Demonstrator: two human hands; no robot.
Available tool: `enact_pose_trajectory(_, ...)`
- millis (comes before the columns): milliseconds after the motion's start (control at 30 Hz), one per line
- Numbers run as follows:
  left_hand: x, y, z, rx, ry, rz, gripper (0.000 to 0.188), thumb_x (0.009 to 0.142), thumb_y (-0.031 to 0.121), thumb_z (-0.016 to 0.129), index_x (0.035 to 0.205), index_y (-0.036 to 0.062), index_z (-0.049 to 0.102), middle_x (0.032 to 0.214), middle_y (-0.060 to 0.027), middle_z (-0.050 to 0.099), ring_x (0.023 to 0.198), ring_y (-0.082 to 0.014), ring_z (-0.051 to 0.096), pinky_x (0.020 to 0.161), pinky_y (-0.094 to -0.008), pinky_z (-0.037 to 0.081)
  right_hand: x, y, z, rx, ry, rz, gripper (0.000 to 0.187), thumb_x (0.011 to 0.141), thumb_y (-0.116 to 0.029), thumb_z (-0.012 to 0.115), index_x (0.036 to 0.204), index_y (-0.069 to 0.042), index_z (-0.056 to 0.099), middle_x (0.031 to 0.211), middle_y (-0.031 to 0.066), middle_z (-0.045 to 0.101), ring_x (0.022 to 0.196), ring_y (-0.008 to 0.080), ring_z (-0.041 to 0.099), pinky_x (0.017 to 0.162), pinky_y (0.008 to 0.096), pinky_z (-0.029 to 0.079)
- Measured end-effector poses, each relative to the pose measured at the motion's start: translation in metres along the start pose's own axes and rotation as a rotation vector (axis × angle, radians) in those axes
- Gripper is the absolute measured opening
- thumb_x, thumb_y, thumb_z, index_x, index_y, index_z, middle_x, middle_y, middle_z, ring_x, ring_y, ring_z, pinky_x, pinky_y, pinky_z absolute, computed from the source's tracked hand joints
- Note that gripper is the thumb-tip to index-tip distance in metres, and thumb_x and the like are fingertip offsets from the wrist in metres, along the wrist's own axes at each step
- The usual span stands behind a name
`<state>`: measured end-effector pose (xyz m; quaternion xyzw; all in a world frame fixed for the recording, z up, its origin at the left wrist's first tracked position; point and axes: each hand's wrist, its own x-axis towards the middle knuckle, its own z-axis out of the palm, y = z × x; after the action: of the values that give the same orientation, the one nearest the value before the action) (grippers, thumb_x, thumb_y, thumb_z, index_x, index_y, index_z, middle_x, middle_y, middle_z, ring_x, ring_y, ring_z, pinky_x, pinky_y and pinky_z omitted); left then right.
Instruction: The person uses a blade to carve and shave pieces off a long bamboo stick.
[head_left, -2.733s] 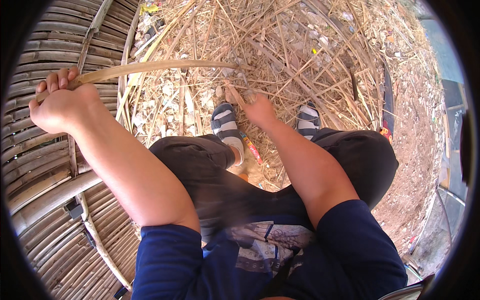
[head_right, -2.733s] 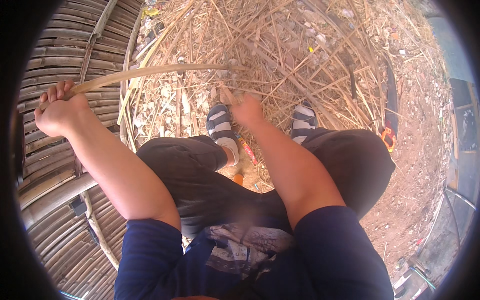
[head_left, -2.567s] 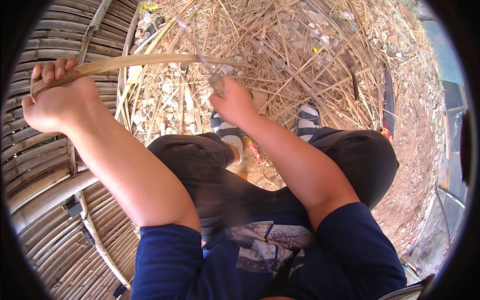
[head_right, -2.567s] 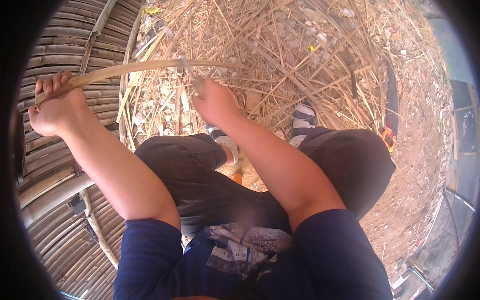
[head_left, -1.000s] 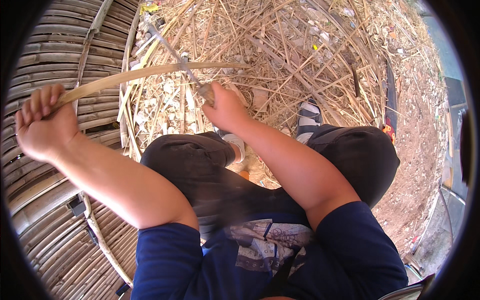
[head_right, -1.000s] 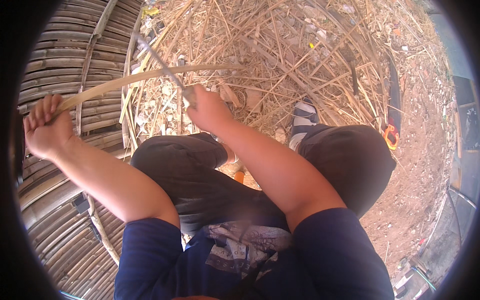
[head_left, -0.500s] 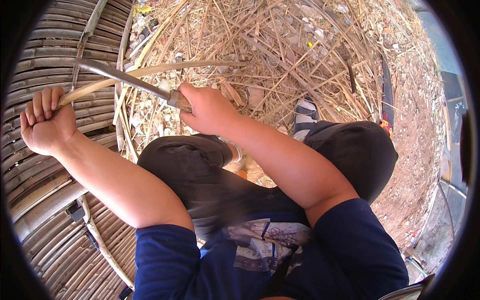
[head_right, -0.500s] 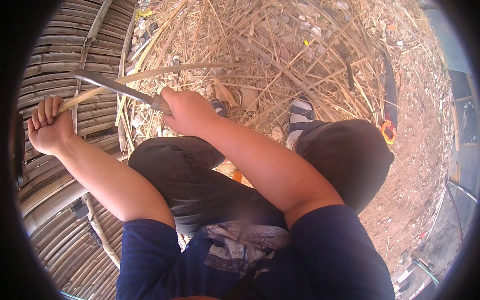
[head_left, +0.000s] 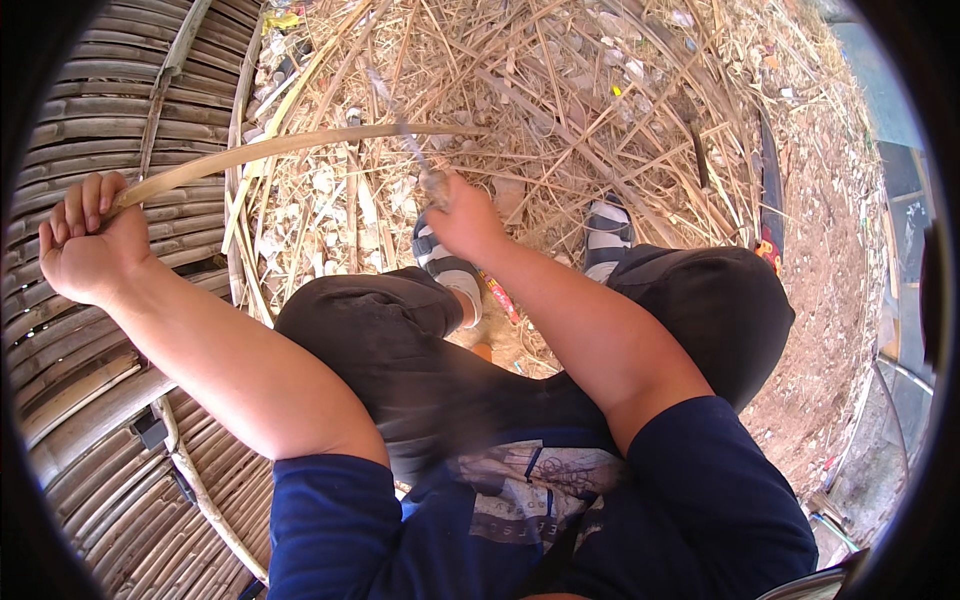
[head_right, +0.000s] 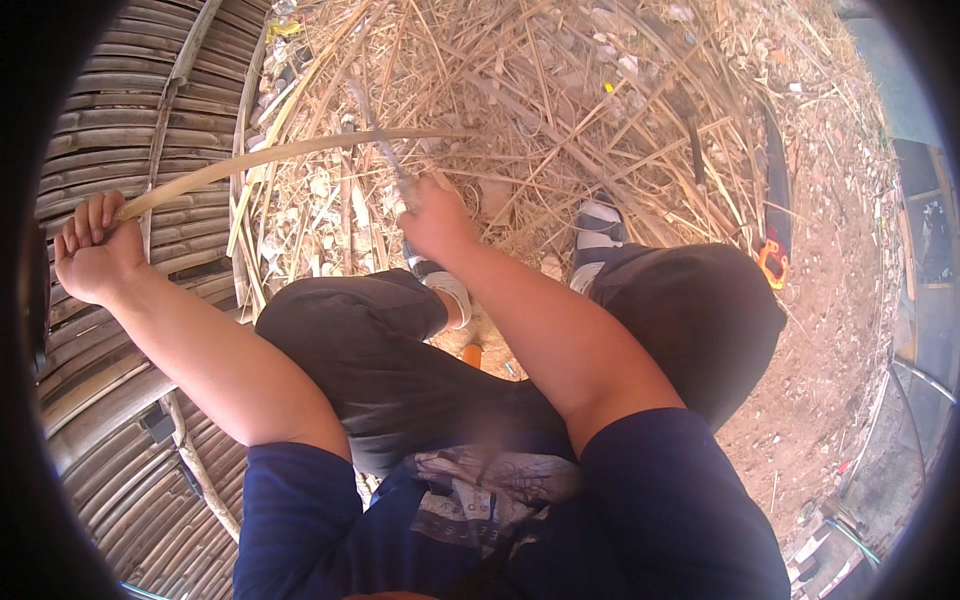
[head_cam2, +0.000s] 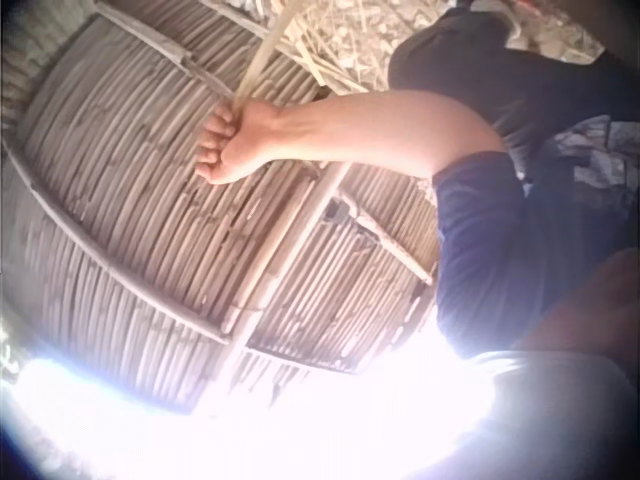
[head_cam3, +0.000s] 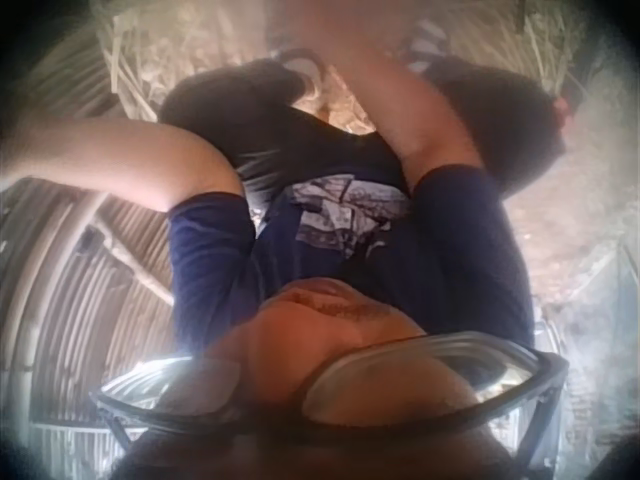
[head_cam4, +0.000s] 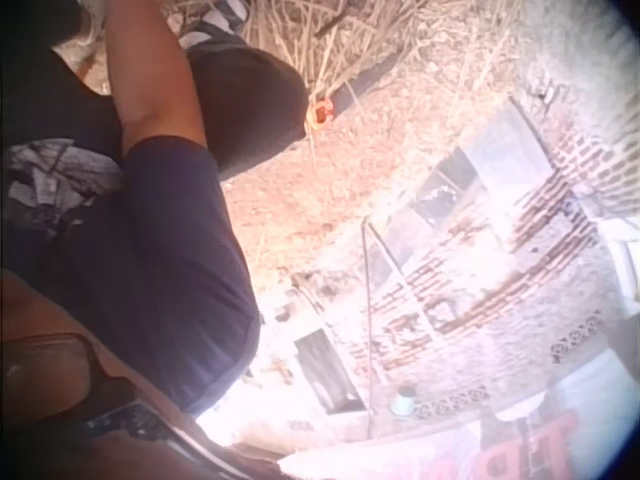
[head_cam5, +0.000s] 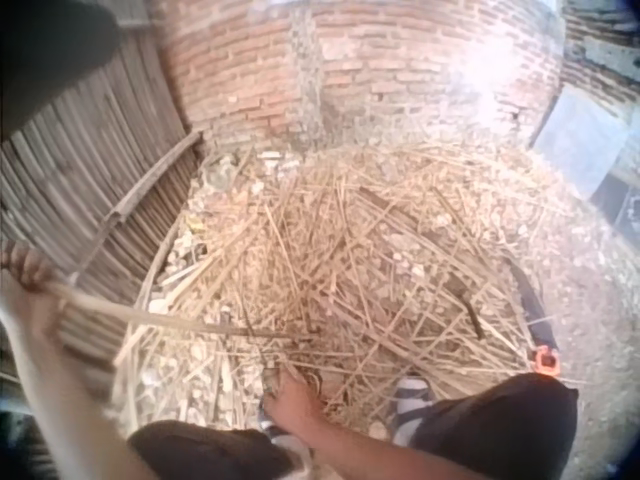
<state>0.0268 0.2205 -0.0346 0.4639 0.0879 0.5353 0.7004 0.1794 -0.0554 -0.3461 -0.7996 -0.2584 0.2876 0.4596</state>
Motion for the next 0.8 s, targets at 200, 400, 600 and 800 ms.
enact_pose_trajectory(200, -0.003, 0.001, -0.006, 0.043, 0.045, 0.022, 0.032, 0.095, 0.021, 0.039, 0.063, 0.0171, 0.034, 0.059, 0.0019, 0.030, 0.052, -0.0133, 0.025, 0.056, -0.0319, 0.027, -0.006, 0.006, -0.003, -0.052, -0.032, -0.152, 0.050, 0.082, -0.022, 0.071, 0.124, 0.000, 0.057, 0.092, 0.0267, 0.070, 0.087, 0.0443, 0.070, 0.079, 0.0510, 0.055)
enact_pose_trajectory(400, -0.002, 0.001, -0.034, -0.045, 0.071, -0.002, 0.034, 0.096, 0.023, 0.040, 0.064, 0.0166, 0.036, 0.059, 0.0014, 0.031, 0.053, -0.0138, 0.026, 0.055, -0.0321, 0.027, 0.024, 0.078, -0.018, -0.018, -0.084, 0.355, 0.047, 0.081, -0.025, 0.071, 0.118, 0.003, 0.063, 0.102, 0.0260, 0.071, 0.095, 0.0433, 0.069, 0.084, 0.0497, 0.055)
enact_pose_trajectory(600, -0.001, -0.001, -0.017, 0.024, 0.077, 0.012, 0.034, 0.094, 0.022, 0.040, 0.062, 0.0165, 0.033, 0.056, 0.0016, 0.028, 0.052, -0.0141, 0.026, 0.056, -0.0325, 0.027, 0.000, -0.048, -0.006, 0.062, -0.109, -0.219, 0.040, 0.082, -0.021, 0.069, 0.113, 0.001, 0.060, 0.095, 0.0230, 0.069, 0.091, 0.0417, 0.068, 0.082, 0.0488, 0.054)
enact_pose_trajectory(800, -0.009, 0.001, -0.005, -0.058, -0.062, -0.025, 0.032, 0.094, 0.021, 0.041, 0.063, 0.0169, 0.034, 0.058, 0.0017, 0.028, 0.053, -0.0134, 0.024, 0.055, -0.0316, 0.027, -0.012, -0.079, -0.015, 0.040, -0.205, -0.326, 0.041, 0.081, -0.018, 0.071, 0.116, -0.001, 0.058, 0.091, 0.0240, 0.070, 0.085, 0.0424, 0.070, 0.077, 0.0483, 0.055)
